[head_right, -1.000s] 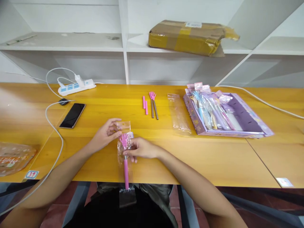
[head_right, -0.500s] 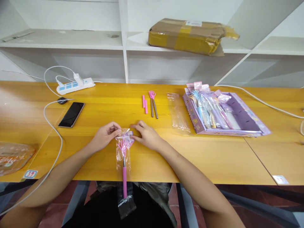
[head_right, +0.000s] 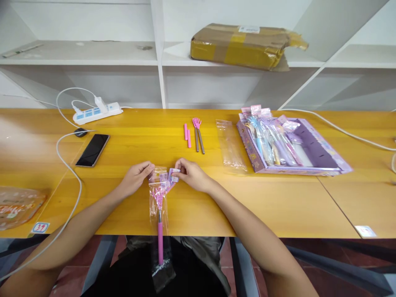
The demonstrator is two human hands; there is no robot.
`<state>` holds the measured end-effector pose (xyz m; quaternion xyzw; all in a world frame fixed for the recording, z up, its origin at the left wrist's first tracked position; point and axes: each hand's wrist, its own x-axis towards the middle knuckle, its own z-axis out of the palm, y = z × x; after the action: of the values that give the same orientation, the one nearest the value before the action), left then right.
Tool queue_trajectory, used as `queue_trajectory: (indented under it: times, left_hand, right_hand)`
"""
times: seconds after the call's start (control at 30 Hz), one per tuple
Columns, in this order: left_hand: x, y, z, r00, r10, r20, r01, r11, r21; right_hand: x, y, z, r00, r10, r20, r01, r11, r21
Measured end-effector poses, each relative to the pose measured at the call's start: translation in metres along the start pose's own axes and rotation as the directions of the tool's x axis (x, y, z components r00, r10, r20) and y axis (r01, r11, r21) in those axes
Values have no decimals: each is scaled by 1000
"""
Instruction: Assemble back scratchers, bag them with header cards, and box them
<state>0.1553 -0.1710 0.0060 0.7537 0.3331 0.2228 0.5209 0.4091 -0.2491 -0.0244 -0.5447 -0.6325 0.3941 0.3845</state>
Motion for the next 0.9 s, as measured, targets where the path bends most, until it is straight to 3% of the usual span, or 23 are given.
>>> queue_trajectory:
  times: [0.2,0.33,0.53,0.73,0.9]
  left_hand:
    - [0,-5,3,1000,-7,10,7,999,-40]
    - [-1,-6,5,1000,2,26,-2,1000,3]
    - [-2,-5,9,998,-19,65,16,999,49]
    - [-6,-1,9,990,-7,140,31,986,-164]
    - [-10,2,9,978,22,207,41,955,-295]
  right_hand:
    - [-2,-13,3,988,47,-146,12,927,375]
    - [-11,-19,12,996,16,-93,24,907,421]
    - [-17,-19,18,992,-125,-22,126,947,295]
    - [-17,-21,9,973,-223,-61,224,974,19]
    - [-16,-21,7,966,-245,-84,243,969,-39]
